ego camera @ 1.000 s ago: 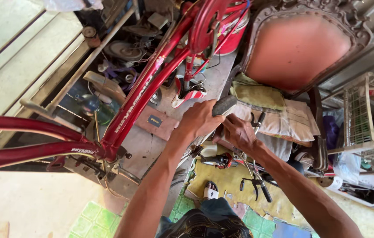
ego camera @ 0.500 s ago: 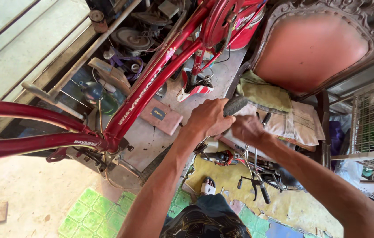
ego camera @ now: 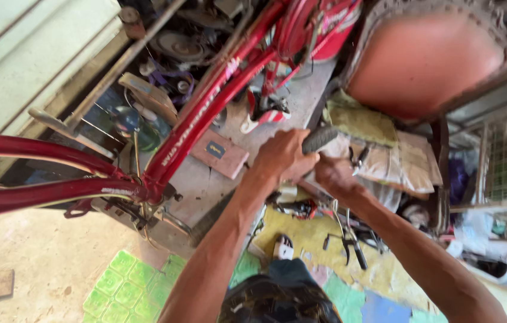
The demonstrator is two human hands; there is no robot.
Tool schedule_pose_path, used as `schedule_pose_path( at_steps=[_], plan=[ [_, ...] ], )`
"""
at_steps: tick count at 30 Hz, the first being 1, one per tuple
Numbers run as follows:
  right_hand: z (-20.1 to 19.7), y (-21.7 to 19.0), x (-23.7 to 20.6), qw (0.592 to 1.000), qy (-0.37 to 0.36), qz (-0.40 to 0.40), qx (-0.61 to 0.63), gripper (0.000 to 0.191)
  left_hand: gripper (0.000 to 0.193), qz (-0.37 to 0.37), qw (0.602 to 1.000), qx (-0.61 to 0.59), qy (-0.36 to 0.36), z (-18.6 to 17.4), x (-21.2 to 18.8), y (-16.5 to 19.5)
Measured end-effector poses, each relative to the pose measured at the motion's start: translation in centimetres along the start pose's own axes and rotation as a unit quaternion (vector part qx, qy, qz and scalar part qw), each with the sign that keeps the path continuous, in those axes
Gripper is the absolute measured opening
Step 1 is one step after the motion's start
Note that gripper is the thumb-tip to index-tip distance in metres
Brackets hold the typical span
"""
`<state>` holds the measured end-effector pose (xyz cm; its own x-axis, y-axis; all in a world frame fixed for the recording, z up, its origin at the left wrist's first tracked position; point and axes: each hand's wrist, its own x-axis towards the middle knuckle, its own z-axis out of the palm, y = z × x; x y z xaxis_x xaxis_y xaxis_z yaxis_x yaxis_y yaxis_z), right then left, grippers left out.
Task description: The person works on the front wheel of a red bicycle, using a small hand tool on the wheel hub and spokes while steadying the wheel with the other hand. They then pull and reposition the tire against the rim, working around the wheel before resuming work on the spokes.
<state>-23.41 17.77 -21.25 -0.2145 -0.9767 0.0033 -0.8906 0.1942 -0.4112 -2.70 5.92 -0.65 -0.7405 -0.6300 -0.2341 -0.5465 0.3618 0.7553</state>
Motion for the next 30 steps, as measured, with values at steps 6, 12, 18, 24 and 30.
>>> schedule_pose_path(
  at_steps=[6, 12, 18, 24, 30],
  plan=[
    [-0.6, -0.5, -0.4, 0.972, -0.035, -0.179, -0.145, 0.010, 0.036, 0.016, 0.999, 0.034, 0.031, 0.5, 0.0, 0.3],
    [-0.3, -2.2, -1.3, 0.974, 0.059, -0.154, 0.156, 0.012, 0.035, 0.023, 0.999, 0.024, 0.019, 0.4, -0.2, 0.0],
    [-2.2, -3.1, -0.8, 0.985, 0.061, -0.132, -0.092, 0.035, 0.040, 0.014, 0.999, 0.014, 0.026, 0.3, -0.4, 0.1],
    [-0.8, -3.9, -1.5, 0.971, 0.076, -0.226, -0.021, 0.021, 0.039, 0.028, 0.999, 0.020, 0.024, 0.1, -0.3, 0.0],
    [-1.4, -3.0, -1.2, 0.984, 0.074, -0.138, -0.084, 0.025, 0.039, -0.011, 1.000, 0.019, 0.001, 0.0, -0.4, 0.5]
  ],
)
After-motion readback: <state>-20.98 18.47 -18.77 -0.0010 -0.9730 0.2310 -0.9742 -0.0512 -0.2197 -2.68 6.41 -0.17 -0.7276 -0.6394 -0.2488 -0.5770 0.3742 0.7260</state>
